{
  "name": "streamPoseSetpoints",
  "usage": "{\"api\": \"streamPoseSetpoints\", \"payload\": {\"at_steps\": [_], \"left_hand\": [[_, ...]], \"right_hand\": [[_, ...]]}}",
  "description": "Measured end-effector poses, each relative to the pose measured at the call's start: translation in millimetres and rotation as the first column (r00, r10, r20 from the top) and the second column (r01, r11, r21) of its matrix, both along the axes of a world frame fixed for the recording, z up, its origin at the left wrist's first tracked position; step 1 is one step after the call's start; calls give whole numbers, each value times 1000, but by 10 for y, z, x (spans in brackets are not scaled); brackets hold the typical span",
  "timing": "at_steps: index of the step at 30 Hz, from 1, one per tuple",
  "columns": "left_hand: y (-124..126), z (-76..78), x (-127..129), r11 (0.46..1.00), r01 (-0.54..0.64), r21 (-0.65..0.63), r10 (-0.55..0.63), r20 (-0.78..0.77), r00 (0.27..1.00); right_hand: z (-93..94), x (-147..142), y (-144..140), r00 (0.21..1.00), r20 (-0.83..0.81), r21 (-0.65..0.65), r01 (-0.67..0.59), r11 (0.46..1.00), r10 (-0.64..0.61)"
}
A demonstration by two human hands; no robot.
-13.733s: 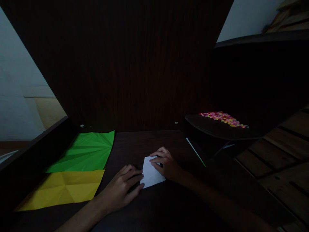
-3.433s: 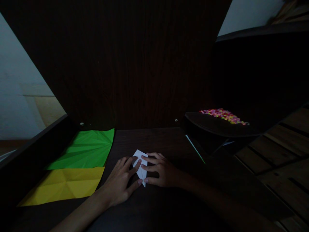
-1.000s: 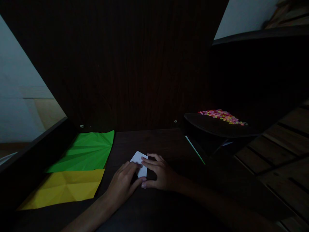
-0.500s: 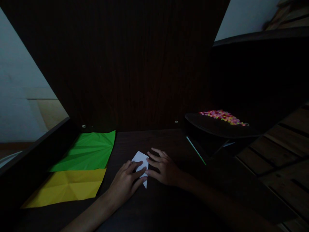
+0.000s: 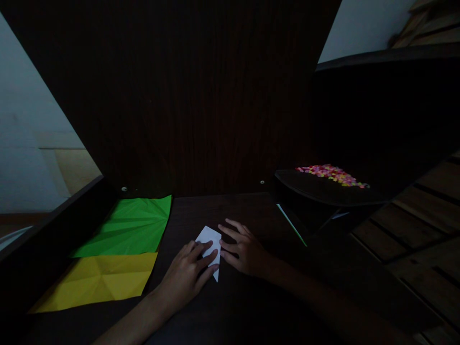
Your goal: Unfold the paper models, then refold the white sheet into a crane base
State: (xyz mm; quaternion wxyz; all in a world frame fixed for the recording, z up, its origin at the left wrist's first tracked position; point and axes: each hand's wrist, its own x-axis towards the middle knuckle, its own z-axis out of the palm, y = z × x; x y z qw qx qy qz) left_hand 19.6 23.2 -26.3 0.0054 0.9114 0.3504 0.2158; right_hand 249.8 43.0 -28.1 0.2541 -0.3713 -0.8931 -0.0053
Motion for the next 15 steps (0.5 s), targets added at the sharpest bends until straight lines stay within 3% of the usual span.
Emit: {"api": "streamPoseSetpoints", "payload": {"at_steps": [10, 15], "left_hand": [[-5, 14, -4, 1000, -8, 19, 8, 6, 1000], [-2, 37, 1, 1000, 5, 15, -6, 45, 999]], "right_hand": [[71, -43, -78, 988, -66, -49, -143, 989, 139], [126, -83, -127, 964, -175, -80, -218, 973, 201]]}}
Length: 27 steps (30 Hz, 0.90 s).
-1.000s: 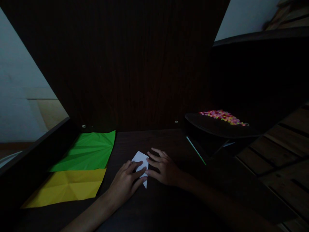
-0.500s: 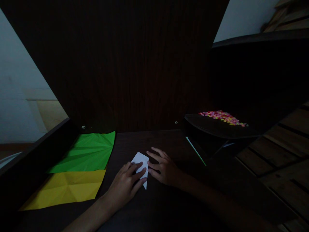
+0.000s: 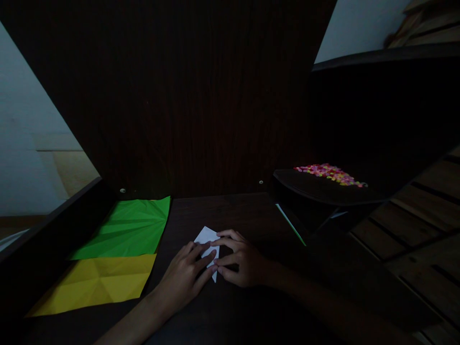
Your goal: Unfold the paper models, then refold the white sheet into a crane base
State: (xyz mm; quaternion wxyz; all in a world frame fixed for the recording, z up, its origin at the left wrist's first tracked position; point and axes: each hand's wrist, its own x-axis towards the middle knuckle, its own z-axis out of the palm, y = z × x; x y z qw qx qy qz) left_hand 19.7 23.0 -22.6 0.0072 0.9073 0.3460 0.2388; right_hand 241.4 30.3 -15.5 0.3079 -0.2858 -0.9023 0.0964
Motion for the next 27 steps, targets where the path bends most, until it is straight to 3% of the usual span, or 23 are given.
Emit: {"api": "streamPoseSetpoints", "payload": {"at_steps": [4, 11, 17, 27], "left_hand": [[-3, -2, -12, 1000, -2, 0, 2, -1, 1000], [6, -77, -44, 999, -23, 36, 24, -13, 1000], [34, -54, -63, 999, 30, 45, -33, 82, 996], [30, -18, -87, 992, 118, -41, -116, 43, 992]], "right_hand": [[16, -18, -6, 998, -48, -10, 40, 999, -40], [-76, 62, 137, 973, -83, -8, 216, 976, -216], [-87, 109, 186, 971, -61, -39, 228, 973, -230], [-50, 124, 176, 981, -60, -50, 184, 982, -187]]}}
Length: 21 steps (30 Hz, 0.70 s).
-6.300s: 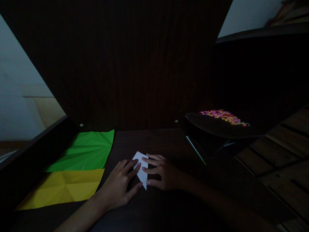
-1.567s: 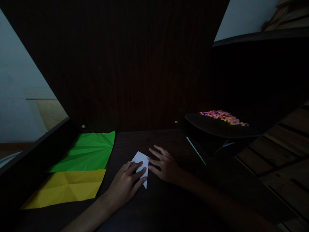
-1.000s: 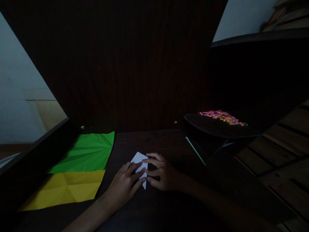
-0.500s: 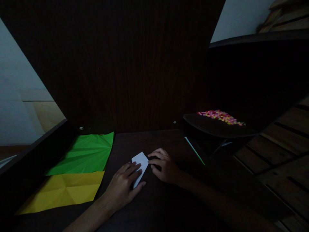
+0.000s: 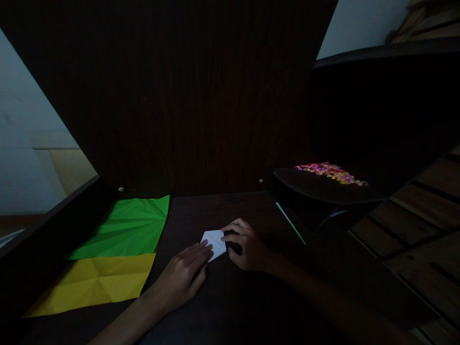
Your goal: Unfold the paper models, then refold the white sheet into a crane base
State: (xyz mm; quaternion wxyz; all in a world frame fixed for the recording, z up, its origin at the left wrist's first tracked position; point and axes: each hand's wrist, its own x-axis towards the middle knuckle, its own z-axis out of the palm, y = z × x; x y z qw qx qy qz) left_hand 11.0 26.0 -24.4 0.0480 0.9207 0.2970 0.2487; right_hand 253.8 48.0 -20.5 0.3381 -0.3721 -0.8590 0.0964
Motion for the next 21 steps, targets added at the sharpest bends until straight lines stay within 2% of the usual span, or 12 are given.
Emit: {"api": "streamPoseSetpoints", "payload": {"at_steps": [9, 14, 21], "left_hand": [[-6, -20, -61, 998, 41, -43, -44, -58, 997], [-4, -21, -57, 996, 49, -71, -53, -52, 997], [-22, 43, -25, 991, 35, -130, -34, 9, 999]], "right_hand": [[92, 17, -53, 994, 88, -92, -59, 994, 67], [88, 11, -69, 986, 138, -79, -86, 993, 96], [57, 4, -52, 989, 110, -38, -92, 995, 96]]}}
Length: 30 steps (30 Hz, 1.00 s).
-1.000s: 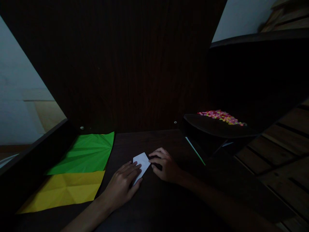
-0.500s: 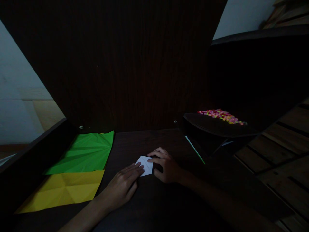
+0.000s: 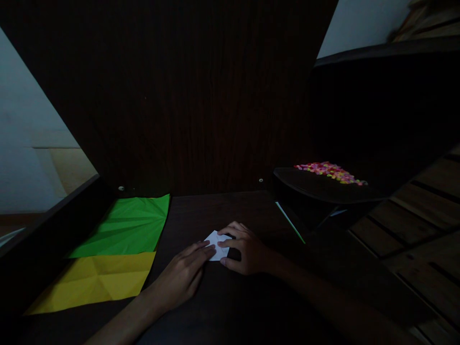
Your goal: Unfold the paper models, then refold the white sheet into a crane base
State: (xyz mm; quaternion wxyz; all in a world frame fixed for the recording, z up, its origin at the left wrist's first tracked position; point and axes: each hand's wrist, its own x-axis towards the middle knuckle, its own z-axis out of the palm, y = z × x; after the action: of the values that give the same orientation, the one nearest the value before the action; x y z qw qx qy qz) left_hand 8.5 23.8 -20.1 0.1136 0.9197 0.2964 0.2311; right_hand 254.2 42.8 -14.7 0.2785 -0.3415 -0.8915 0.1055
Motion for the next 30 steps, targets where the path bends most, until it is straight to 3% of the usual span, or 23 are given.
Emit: {"api": "streamPoseSetpoints", "payload": {"at_steps": [13, 20, 30], "left_hand": [[19, -35, 38, 978, -206, 10, 205, 67, 976], [20, -50, 41, 972, -234, 22, 233, 42, 972], [35, -89, 21, 966, -256, 39, 255, 34, 966]], "right_hand": [[-7, -27, -4, 1000, -16, -28, 8, 1000, -8], [-31, -18, 5, 998, -66, -36, 6, 999, -8], [6, -17, -10, 1000, 18, -27, 4, 1000, -3]]}}
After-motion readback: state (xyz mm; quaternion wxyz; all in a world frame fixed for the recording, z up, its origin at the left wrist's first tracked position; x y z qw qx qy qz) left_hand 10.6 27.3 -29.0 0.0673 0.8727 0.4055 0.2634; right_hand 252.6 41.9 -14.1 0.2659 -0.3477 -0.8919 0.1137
